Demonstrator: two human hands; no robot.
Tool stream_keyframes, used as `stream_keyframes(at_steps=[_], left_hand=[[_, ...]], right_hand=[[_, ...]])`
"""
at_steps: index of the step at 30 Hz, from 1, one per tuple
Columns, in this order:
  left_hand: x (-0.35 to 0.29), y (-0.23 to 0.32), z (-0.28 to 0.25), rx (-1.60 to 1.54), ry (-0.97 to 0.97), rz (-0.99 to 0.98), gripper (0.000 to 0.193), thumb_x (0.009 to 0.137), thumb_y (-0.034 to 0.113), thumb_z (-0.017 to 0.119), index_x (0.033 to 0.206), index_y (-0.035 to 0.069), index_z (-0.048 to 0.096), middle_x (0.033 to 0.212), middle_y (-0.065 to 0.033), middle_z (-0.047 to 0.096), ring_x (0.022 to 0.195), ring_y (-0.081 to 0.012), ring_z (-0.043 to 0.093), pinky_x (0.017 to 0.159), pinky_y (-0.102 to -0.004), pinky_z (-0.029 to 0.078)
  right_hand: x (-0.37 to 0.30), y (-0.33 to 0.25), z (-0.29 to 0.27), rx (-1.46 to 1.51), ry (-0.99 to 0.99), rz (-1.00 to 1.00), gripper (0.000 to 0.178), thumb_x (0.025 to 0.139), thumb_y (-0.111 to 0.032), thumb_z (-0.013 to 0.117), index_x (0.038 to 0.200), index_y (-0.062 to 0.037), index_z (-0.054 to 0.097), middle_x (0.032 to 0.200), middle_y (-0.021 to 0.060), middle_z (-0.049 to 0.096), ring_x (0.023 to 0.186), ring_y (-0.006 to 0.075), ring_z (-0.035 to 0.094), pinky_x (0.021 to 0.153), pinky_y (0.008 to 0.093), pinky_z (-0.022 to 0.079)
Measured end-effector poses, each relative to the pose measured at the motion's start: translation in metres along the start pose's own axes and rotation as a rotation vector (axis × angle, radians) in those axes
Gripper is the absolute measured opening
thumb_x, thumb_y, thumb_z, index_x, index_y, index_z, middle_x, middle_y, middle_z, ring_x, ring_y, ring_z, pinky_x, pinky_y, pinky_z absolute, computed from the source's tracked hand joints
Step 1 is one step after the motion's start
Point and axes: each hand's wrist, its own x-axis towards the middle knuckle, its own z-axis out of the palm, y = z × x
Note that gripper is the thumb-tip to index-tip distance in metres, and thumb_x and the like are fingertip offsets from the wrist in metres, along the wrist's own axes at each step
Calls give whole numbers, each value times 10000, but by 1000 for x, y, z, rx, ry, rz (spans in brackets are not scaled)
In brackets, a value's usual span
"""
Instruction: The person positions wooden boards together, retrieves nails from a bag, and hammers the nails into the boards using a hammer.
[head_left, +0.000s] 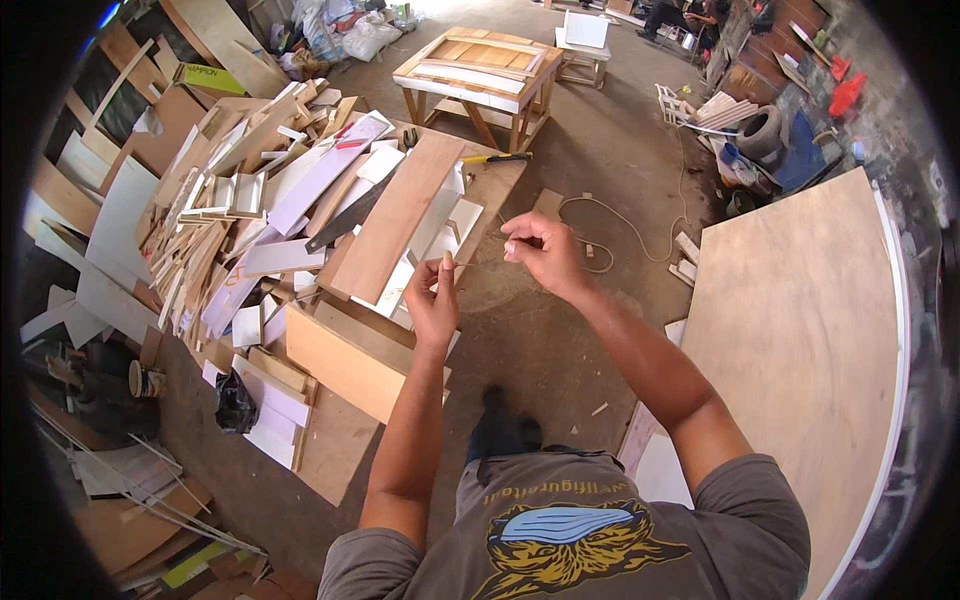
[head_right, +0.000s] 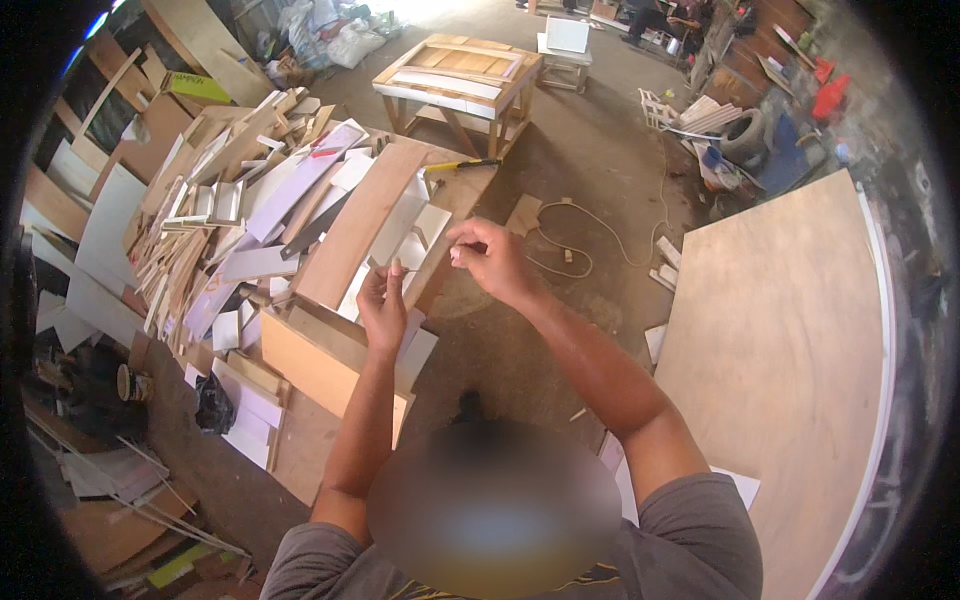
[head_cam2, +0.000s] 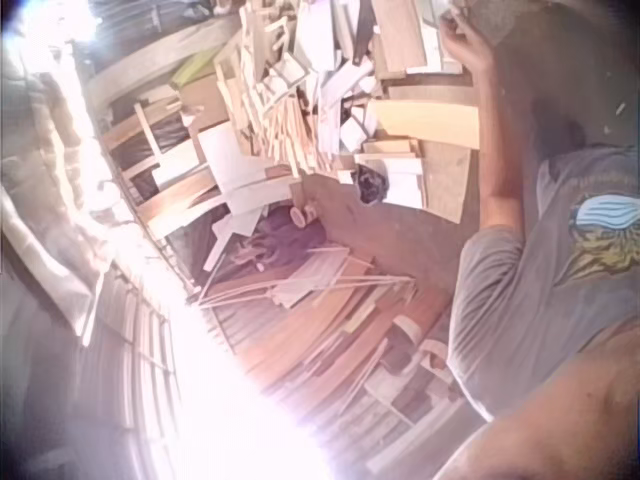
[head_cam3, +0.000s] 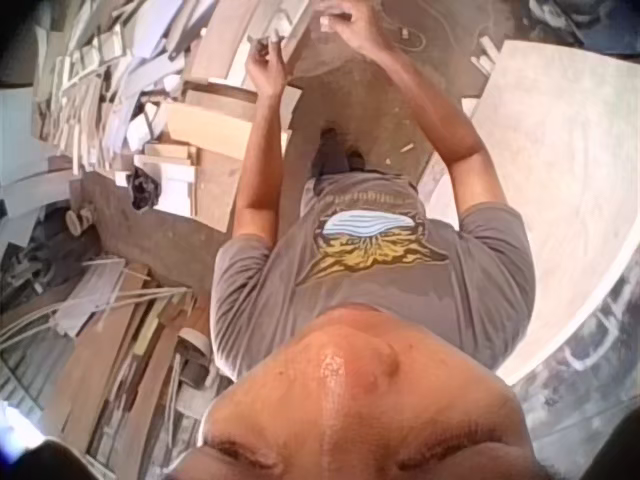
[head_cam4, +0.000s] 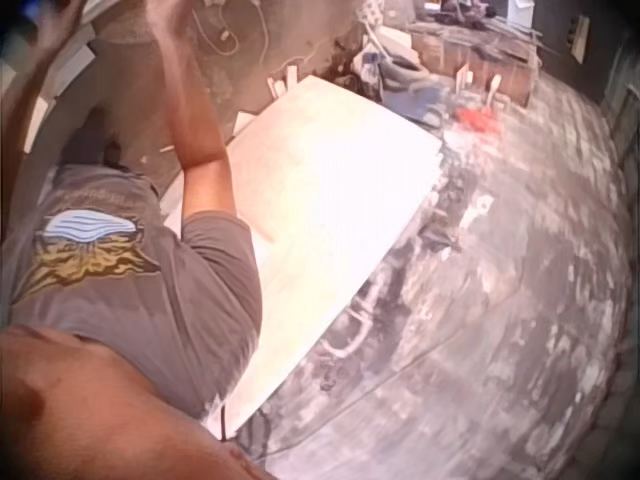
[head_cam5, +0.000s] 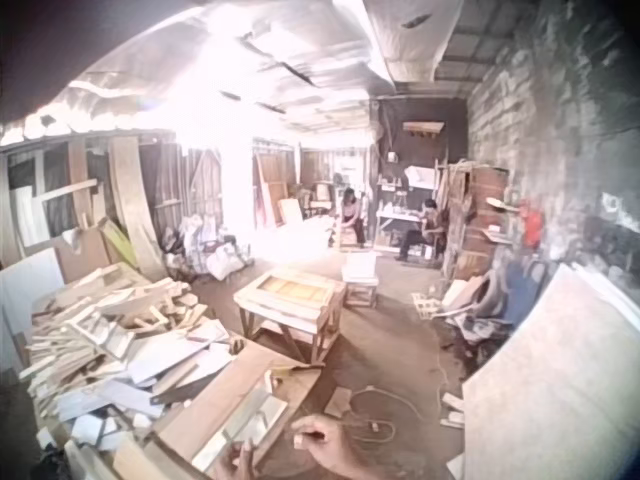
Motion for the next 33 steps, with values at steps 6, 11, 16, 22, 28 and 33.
stream_keyframes(at_steps=[6,11,16,22,28,33], left_hand=[[52,-30,19,64,124,104,322,1088,243,700,967,-55,721,834,-98,729,797,-121,633,783,-316,533],[100,-30,30,476,66,268,157,989,154,750,907,23,723,1132,-120,758,1175,-390,657,1008,-503,508],[135,-49,56,760,-29,324,199,968,245,759,921,54,725,1532,-158,582,1528,-392,438,1226,-621,335],[162,-84,74,1000,-82,213,234,959,271,752,901,46,729,1656,-140,489,1582,-357,371,1241,-602,307],[160,-81,75,1029,32,179,260,970,317,738,955,59,771,1551,-83,615,1528,-288,466,1235,-552,357],[158,-83,79,1062,45,206,257,974,315,737,947,64,781,1551,-52,619,1510,-263,489,1224,-507,369]], right_hand=[[84,35,-15,-77,-55,3,87,978,-11,731,1053,22,758,960,92,805,865,167,795,770,301,620],[155,61,-15,-298,-167,-25,88,991,-35,701,1035,10,762,936,140,803,840,184,802,765,332,608],[224,88,-11,-406,-295,-201,101,975,-54,711,1040,2,765,929,163,789,861,271,789,755,378,581],[285,129,-8,-548,-432,-483,123,978,-155,735,1018,-47,777,955,157,780,882,369,750,765,445,568],[311,155,-6,-608,-529,-729,77,944,-150,750,989,-92,776,966,123,768,943,355,732,809,460,565],[317,166,-4,-552,-539,-873,70,902,-85,743,965,-93,772,996,80,744,996,335,702,850,444,557]])
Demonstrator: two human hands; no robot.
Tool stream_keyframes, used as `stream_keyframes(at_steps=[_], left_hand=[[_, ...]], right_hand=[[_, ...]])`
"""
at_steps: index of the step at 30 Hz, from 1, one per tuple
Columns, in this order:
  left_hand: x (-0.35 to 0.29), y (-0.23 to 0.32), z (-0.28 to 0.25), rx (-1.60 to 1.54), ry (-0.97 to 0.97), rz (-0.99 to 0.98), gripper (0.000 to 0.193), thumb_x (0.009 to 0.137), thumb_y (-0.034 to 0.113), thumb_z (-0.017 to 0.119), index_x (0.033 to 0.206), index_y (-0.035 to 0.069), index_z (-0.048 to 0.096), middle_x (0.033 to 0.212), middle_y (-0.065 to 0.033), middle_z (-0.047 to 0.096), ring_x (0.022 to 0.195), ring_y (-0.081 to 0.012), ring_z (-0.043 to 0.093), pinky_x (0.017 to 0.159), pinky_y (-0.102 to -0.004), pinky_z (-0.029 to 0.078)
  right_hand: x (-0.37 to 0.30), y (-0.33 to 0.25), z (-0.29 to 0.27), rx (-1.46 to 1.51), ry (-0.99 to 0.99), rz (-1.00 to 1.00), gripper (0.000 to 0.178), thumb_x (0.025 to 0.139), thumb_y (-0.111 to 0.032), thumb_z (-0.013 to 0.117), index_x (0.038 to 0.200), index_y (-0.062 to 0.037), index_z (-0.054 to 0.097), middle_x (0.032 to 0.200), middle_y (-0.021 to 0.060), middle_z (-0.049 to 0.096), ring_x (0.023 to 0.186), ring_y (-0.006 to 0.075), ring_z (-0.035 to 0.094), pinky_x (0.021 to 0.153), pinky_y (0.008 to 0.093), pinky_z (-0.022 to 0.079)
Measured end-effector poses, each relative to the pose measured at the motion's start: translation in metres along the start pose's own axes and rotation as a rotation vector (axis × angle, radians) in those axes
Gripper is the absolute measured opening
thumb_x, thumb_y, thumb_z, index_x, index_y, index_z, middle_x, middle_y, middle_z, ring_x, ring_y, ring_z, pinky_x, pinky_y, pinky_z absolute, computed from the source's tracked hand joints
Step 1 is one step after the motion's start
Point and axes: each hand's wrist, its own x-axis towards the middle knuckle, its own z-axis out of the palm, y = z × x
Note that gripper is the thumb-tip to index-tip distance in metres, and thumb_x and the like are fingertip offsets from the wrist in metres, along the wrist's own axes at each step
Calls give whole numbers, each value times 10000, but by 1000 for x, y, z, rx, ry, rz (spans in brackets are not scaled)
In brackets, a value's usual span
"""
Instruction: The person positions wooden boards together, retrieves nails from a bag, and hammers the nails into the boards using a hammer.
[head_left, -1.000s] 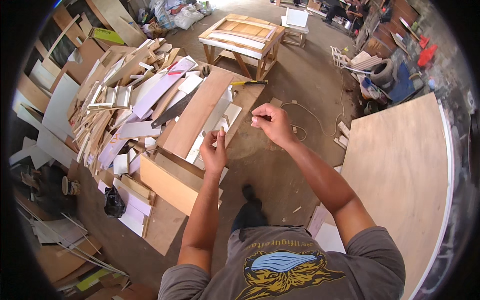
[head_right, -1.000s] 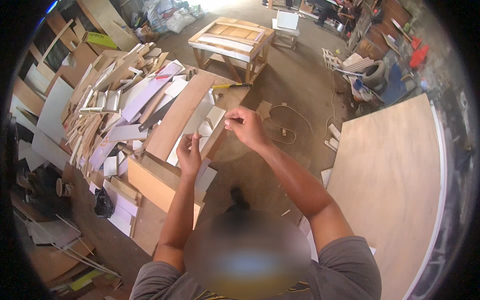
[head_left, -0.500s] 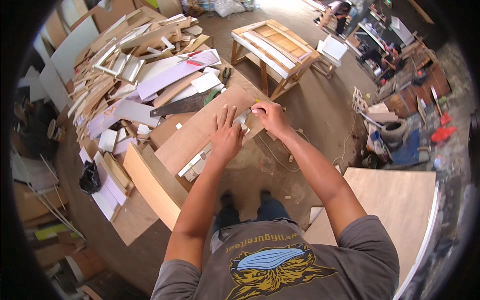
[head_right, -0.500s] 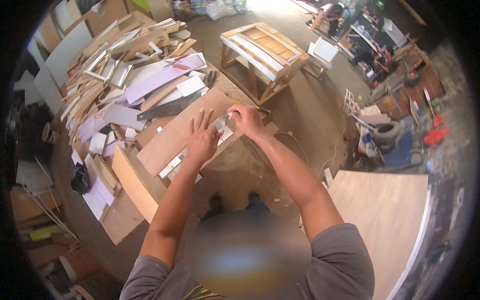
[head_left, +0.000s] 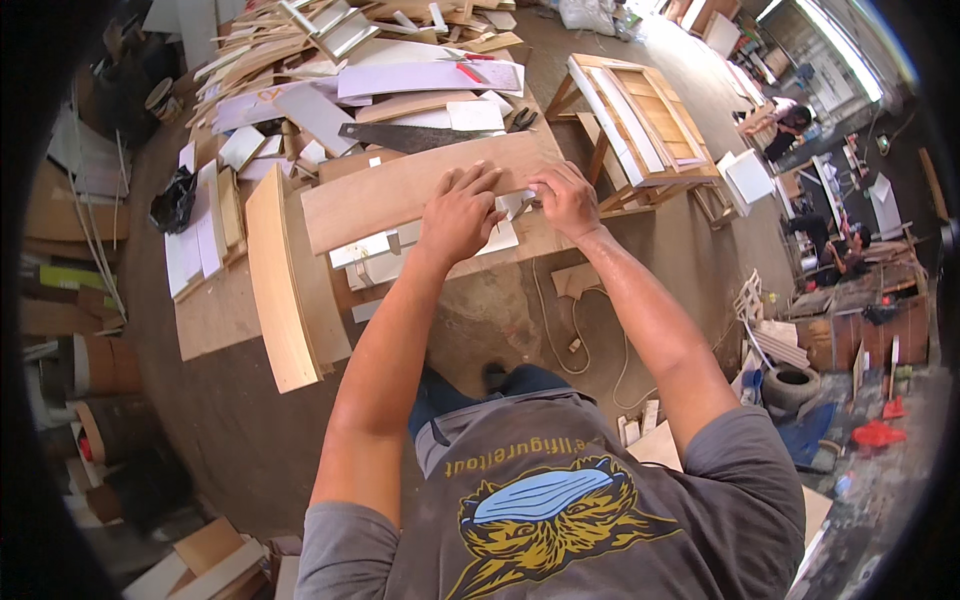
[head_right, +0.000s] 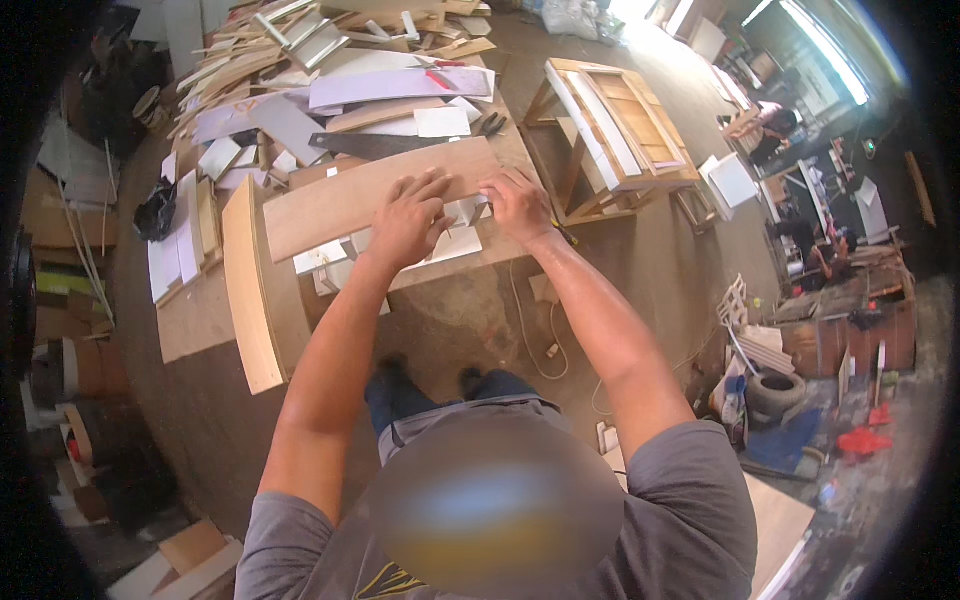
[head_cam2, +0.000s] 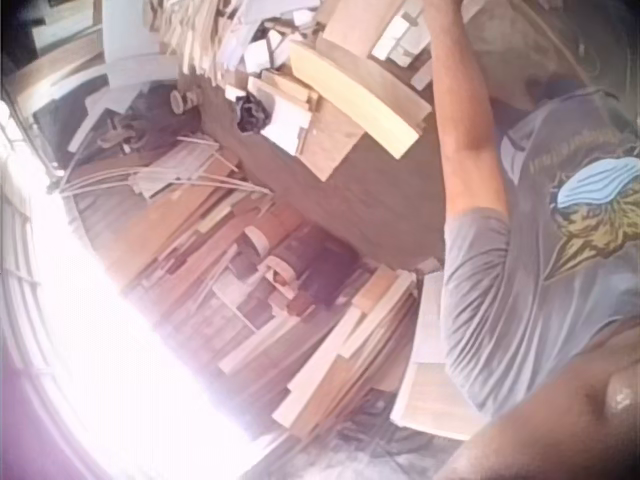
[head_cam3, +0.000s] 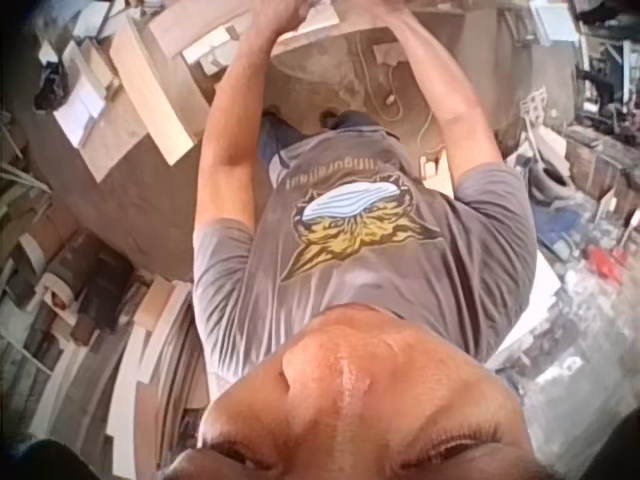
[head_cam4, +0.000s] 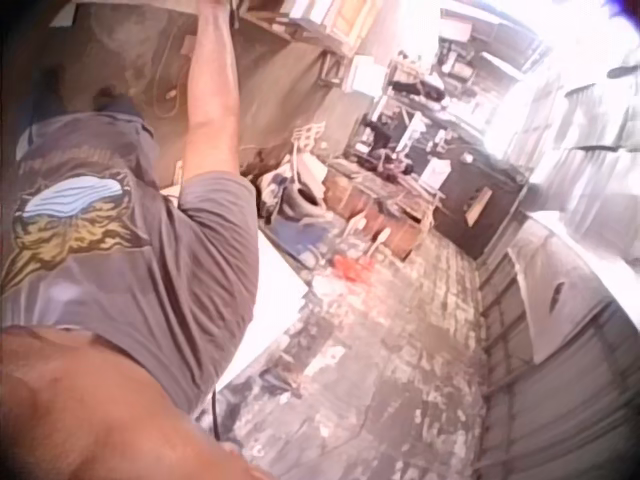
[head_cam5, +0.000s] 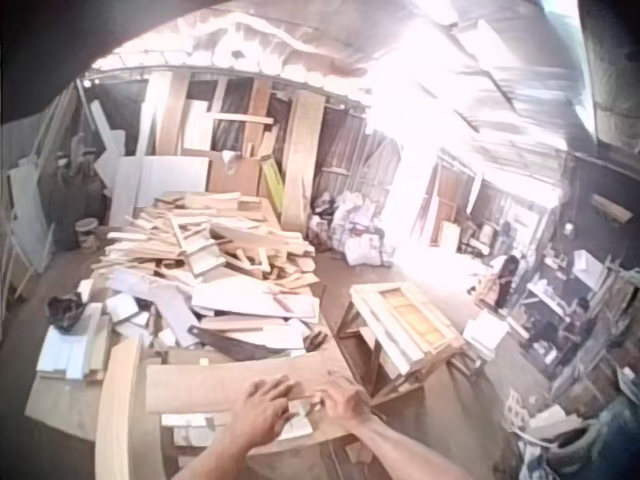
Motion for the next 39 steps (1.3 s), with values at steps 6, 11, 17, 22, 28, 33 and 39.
stream_keyframes(at_steps=[6,11,17,22,28,33,39], left_hand=[[-2,3,5,23,34,-29,266,981,327,730,944,71,795,1542,-29,631,1502,-250,499,1216,-487,374],[0,6,2,13,6,-35,278,995,331,718,945,68,792,1546,-28,628,1507,-252,493,1221,-487,371],[1,5,0,8,-14,-28,285,996,335,720,937,65,787,1546,-36,626,1510,-258,489,1231,-494,366],[2,4,0,1,-19,-27,282,991,332,728,930,62,783,1531,-38,635,1512,-258,484,1232,-487,369],[3,5,1,-20,7,-23,284,979,327,738,898,58,778,1524,-42,639,1508,-252,488,1215,-487,378],[1,5,-1,-42,13,-34,273,965,294,751,851,47,757,1532,-51,634,1511,-276,483,1217,-492,383],[1,5,0,-45,18,-32,271,960,290,757,847,44,757,1535,-55,633,1508,-280,488,1215,-497,384]], right_hand=[[-5,3,4,66,44,5,91,889,-62,750,976,-80,767,986,81,741,996,336,694,873,448,549],[-7,10,7,119,65,54,84,892,-56,750,975,-59,744,984,110,736,990,356,688,873,452,542],[-5,9,1,143,21,35,61,916,-55,734,973,-48,713,966,119,728,958,367,690,849,455,545],[-4,2,0,97,4,24,80,946,-57,715,1025,-60,708,944,125,737,926,347,724,795,447,569],[-9,3,2,178,10,142,315,970,-77,708,1281,-101,667,981,133,777,902,314,777,783,425,599],[-13,3,6,211,37,156,570,960,-81,720,1504,-109,552,982,113,794,901,306,783,795,419,602],[-15,1,6,233,56,198,638,954,-84,730,1554,-120,515,963,98,793,869,293,779,795,416,600]])
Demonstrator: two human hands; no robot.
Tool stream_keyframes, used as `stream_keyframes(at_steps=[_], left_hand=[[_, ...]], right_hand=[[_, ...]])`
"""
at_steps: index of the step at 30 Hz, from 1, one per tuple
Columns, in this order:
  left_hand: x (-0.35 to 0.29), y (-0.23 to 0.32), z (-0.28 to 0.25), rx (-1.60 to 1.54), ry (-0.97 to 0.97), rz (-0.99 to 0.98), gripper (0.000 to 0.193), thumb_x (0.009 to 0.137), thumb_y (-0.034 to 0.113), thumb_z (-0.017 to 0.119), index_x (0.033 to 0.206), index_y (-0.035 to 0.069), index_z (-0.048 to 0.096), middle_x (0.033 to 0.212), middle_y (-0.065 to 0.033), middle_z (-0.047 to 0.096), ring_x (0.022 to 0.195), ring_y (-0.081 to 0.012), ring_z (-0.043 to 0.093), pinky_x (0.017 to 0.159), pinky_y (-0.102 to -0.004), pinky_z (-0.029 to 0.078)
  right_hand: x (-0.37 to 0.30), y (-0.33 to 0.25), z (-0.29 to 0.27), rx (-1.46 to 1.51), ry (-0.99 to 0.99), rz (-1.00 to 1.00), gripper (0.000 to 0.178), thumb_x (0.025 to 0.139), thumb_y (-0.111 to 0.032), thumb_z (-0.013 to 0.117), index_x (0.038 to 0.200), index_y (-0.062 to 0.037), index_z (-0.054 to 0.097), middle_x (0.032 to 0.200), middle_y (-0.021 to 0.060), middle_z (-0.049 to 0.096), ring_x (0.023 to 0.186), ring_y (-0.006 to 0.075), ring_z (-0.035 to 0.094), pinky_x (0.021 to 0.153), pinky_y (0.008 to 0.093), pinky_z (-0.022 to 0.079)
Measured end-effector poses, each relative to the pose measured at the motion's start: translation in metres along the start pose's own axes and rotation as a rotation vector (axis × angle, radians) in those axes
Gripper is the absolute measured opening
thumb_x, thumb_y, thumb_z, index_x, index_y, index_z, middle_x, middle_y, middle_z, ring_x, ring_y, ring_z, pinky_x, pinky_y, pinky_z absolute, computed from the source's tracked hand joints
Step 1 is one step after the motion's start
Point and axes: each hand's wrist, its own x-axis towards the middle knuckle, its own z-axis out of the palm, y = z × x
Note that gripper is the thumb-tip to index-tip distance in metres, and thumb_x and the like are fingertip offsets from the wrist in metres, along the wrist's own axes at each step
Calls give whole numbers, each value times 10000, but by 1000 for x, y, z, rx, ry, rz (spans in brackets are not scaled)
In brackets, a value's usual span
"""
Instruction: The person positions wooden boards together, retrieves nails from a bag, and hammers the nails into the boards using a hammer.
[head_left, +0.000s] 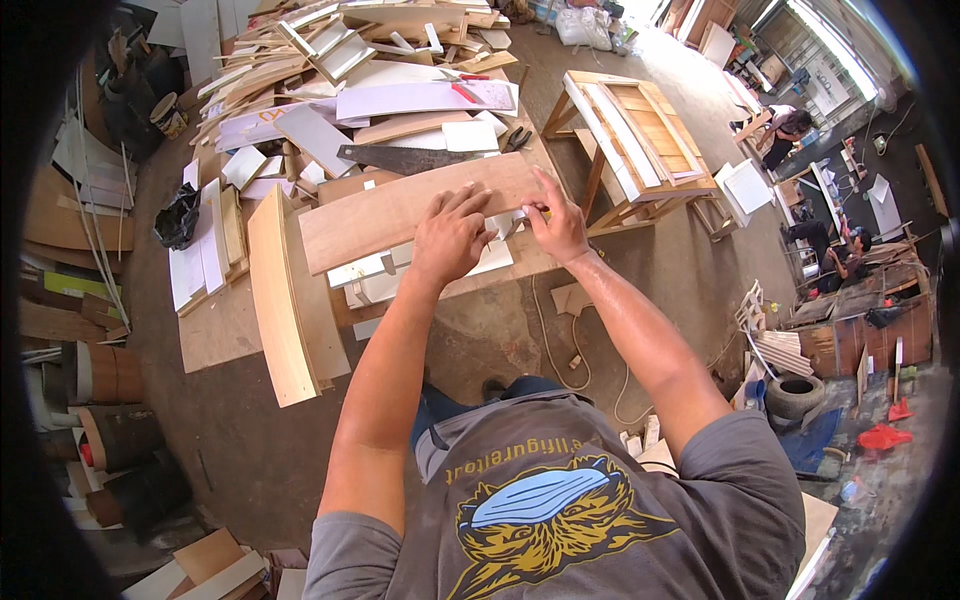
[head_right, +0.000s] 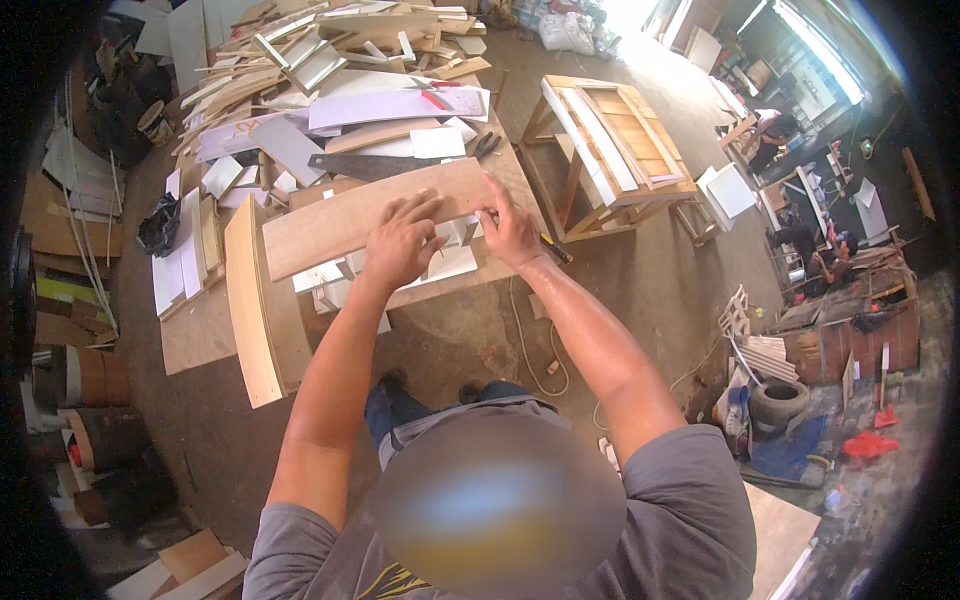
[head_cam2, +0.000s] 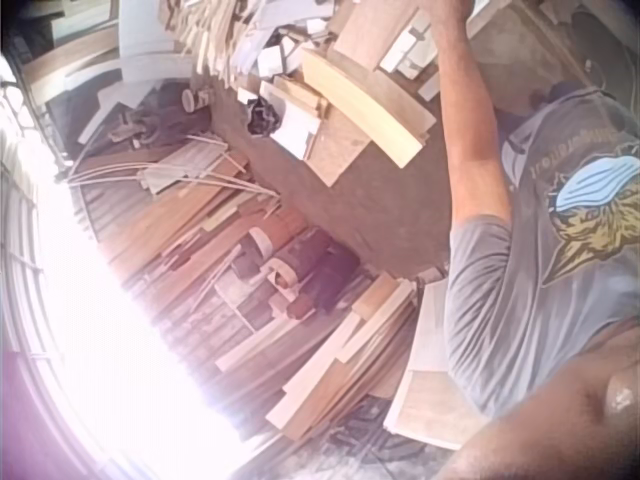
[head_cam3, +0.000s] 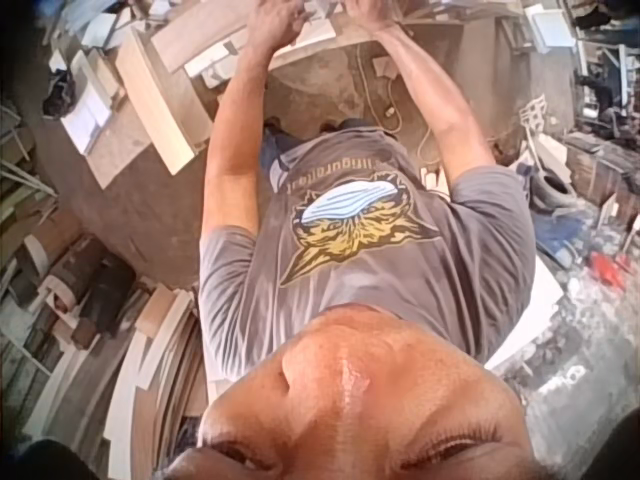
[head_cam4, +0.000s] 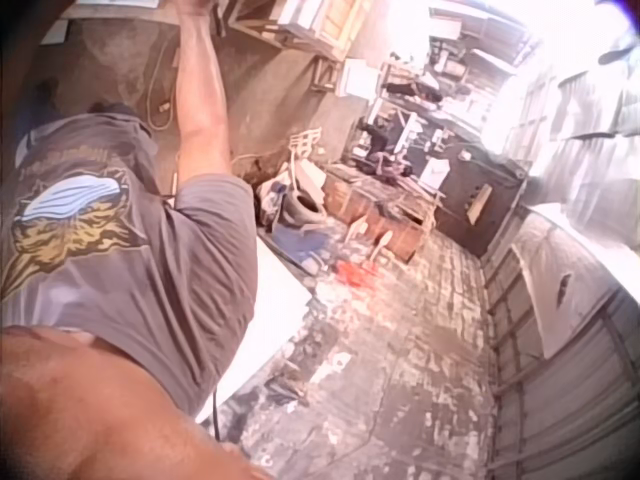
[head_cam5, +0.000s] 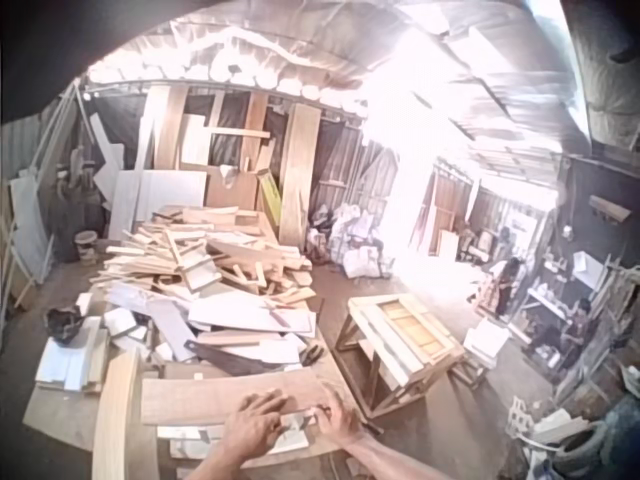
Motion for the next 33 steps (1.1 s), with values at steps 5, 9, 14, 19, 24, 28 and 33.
stream_keyframes(at_steps=[5,9,14,19,24,28,33], left_hand=[[1,2,3,-37,17,-14,250,950,279,774,847,52,756,1506,-63,654,1505,-285,493,1215,-498,383],[8,12,13,-160,131,-139,204,930,254,803,857,67,765,1400,-62,720,1474,-318,521,1207,-521,374],[18,65,30,-94,242,-216,130,910,225,825,885,101,791,1296,-52,753,1391,-367,568,1183,-557,356],[32,100,54,-111,318,-241,111,907,220,827,887,117,791,1237,-16,752,1366,-334,566,1192,-553,333],[44,97,54,-83,262,-226,254,903,311,844,1066,133,768,1354,-50,699,1405,-348,529,1203,-583,331],[32,65,16,104,204,-336,625,828,506,885,1299,148,680,1526,-136,568,1483,-377,449,1221,-596,315],[11,17,-39,297,2,-440,1034,675,690,906,1501,161,577,1672,-149,430,1593,-388,312,1281,-592,248]], right_hand=[[2,0,-12,24,-57,77,606,959,-83,729,1535,-138,549,951,87,785,809,238,759,743,382,589],[-2,11,-35,240,-198,275,389,968,-80,737,1356,-82,709,994,51,803,794,127,732,692,320,573],[-10,-23,-68,279,-400,391,219,951,-78,744,1160,-32,790,989,101,814,811,158,744,711,334,578],[-14,-3,-78,207,-329,224,184,900,-110,767,1050,-4,784,959,212,763,879,382,750,769,438,576],[-7,23,-80,196,-335,233,165,899,-122,771,1024,-17,796,948,208,769,888,374,757,770,438,574],[0,74,-71,131,-289,467,186,893,-134,785,1043,-28,815,936,209,778,852,334,768,764,408,577],[-13,176,-21,-105,-294,598,236,874,-195,796,1065,-60,832,956,208,786,867,345,779,789,419,596]])
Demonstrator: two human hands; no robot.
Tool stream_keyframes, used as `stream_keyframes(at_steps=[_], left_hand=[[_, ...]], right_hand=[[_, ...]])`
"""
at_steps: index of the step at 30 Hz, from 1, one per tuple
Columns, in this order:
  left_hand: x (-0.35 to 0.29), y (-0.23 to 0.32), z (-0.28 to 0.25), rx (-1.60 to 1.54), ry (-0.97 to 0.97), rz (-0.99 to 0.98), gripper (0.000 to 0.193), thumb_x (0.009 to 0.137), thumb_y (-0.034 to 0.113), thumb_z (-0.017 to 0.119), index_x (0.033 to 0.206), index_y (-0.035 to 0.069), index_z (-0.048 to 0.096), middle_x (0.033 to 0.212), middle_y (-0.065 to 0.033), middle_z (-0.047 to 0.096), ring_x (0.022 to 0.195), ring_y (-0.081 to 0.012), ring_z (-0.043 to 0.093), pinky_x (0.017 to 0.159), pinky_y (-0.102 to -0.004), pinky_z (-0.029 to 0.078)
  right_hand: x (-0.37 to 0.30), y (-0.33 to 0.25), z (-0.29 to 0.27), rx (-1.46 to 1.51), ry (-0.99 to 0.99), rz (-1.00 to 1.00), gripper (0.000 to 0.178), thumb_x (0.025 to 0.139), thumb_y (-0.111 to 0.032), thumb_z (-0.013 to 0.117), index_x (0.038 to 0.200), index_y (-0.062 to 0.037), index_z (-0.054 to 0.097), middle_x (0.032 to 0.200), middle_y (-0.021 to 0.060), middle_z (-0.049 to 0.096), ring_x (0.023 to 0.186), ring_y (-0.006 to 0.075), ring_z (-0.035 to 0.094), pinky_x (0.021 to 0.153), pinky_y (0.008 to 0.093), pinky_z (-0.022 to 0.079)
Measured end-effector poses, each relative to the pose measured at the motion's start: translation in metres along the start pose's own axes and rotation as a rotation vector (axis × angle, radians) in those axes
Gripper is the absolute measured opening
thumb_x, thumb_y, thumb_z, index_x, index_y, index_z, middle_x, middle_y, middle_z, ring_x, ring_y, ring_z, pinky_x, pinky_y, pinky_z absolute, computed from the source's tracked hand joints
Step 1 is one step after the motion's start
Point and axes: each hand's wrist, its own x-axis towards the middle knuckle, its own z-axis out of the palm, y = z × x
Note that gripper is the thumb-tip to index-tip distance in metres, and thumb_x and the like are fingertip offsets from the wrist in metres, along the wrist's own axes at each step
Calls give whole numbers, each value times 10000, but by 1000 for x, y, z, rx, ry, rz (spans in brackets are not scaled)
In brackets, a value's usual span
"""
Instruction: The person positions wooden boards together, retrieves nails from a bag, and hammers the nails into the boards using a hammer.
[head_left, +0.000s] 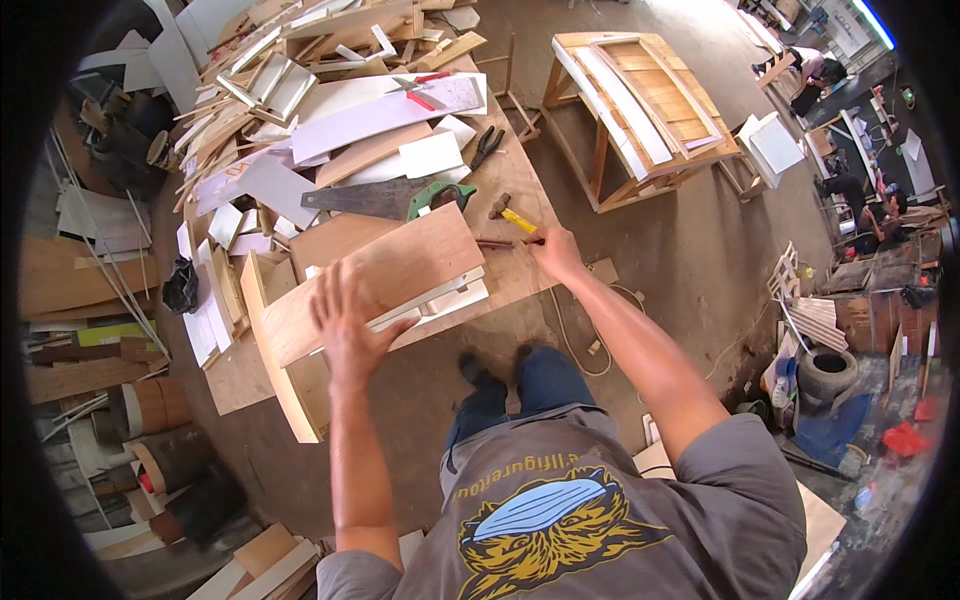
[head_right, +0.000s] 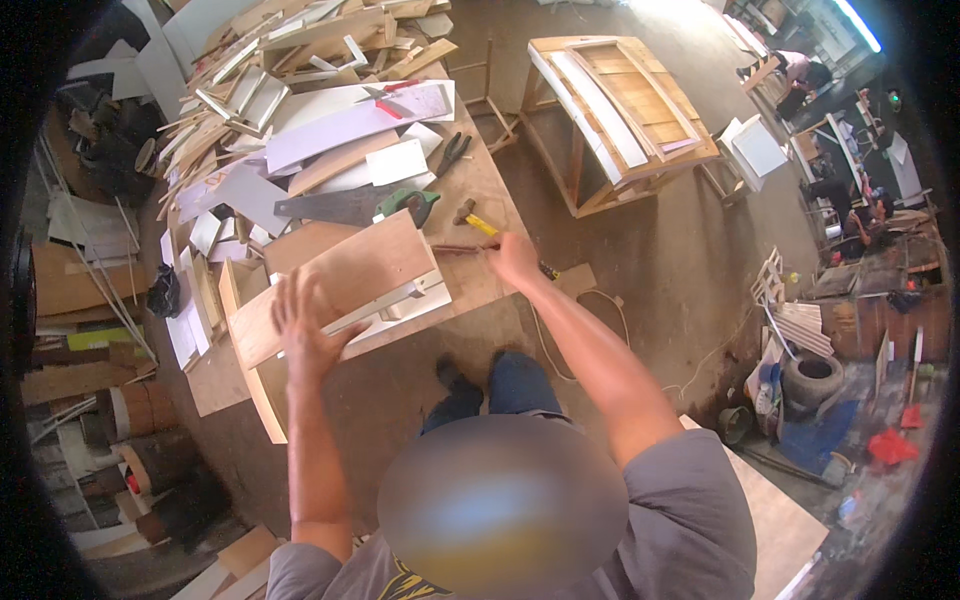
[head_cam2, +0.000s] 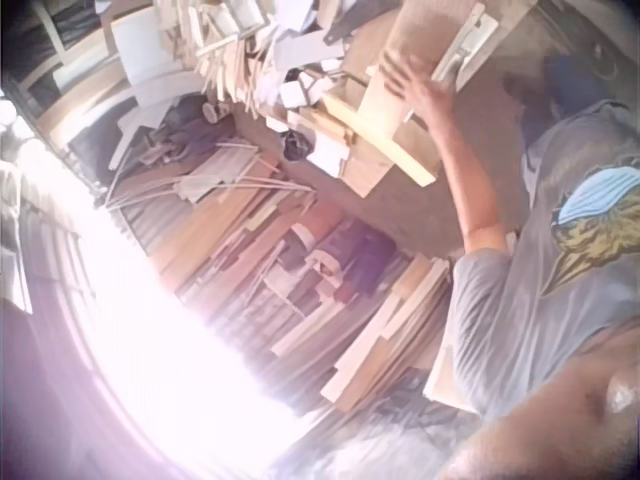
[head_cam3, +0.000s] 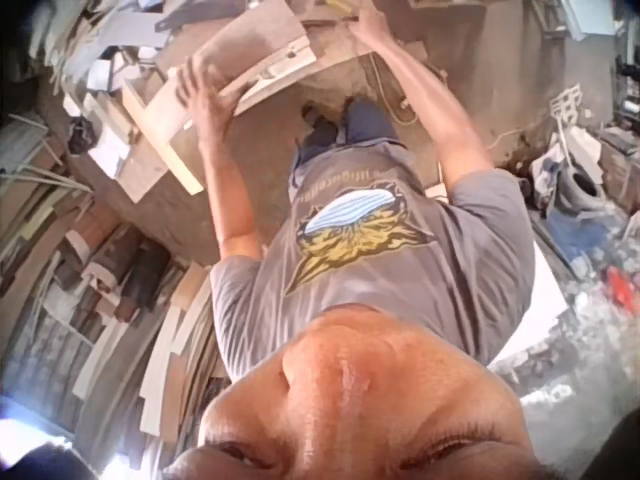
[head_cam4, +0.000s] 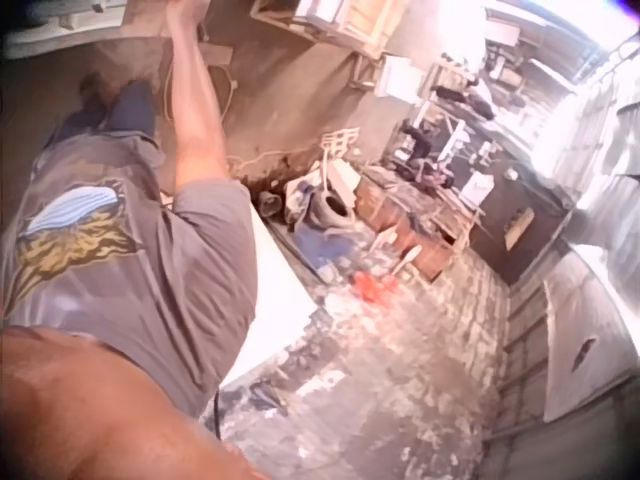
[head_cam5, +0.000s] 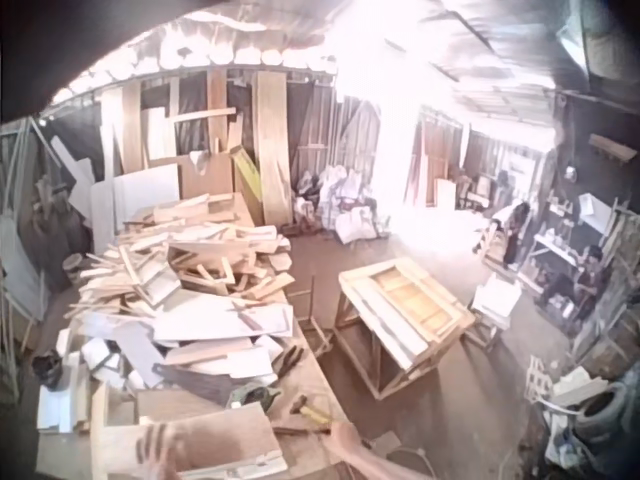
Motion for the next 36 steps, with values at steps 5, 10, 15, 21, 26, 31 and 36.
stream_keyframes(at_steps=[5,10,15,21,26,31,36], left_hand=[[-5,-50,-35,103,-222,-132,1399,482,747,907,1654,169,408,1757,-125,315,1647,-374,209,1335,-567,169],[4,-69,-43,86,-362,-192,1506,397,511,1021,1699,186,337,1782,-121,268,1660,-348,181,1347,-556,155],[13,-79,-55,216,-495,-223,1501,411,445,1033,1705,175,322,1774,-122,290,1658,-343,203,1346,-559,161],[18,-103,-60,138,-521,-164,1539,421,433,1041,1720,150,267,1760,-113,322,1653,-340,219,1345,-554,166],[21,-109,-63,118,-515,-113,1516,424,417,1052,1694,83,294,1725,-146,363,1628,-347,272,1339,-541,206],[24,-122,-66,75,-540,-73,1534,402,422,1052,1693,82,295,1722,-147,364,1616,-355,289,1331,-536,229],[41,-120,-72,81,-587,15,1540,414,444,1038,1701,83,272,1737,-141,344,1608,-357,306,1317,-547,260]], right_hand=[[50,19,50,-111,-168,147,219,876,-238,754,1033,-118,848,973,187,795,948,365,776,853,471,606],[93,32,88,-184,-251,132,198,884,-218,732,1006,-111,846,966,195,794,958,378,776,829,499,610],[104,24,97,-222,-469,86,211,906,-173,696,1050,-102,835,1041,203,790,1025,385,766,867,491,607],[106,27,66,56,-321,-63,303,895,-79,653,1159,-102,799,1055,180,782,993,321,761,873,420,603],[107,-33,13,278,-292,-77,263,930,-34,695,1178,-20,780,972,131,798,879,207,760,788,344,582],[90,-95,-13,497,-242,-105,197,986,-51,705,1164,-3,772,959,59,786,841,119,716,781,292,566],[73,-134,-13,698,-203,-167,162,996,7,715,1150,20,762,968,-1,741,839,54,657,764,232,540]])
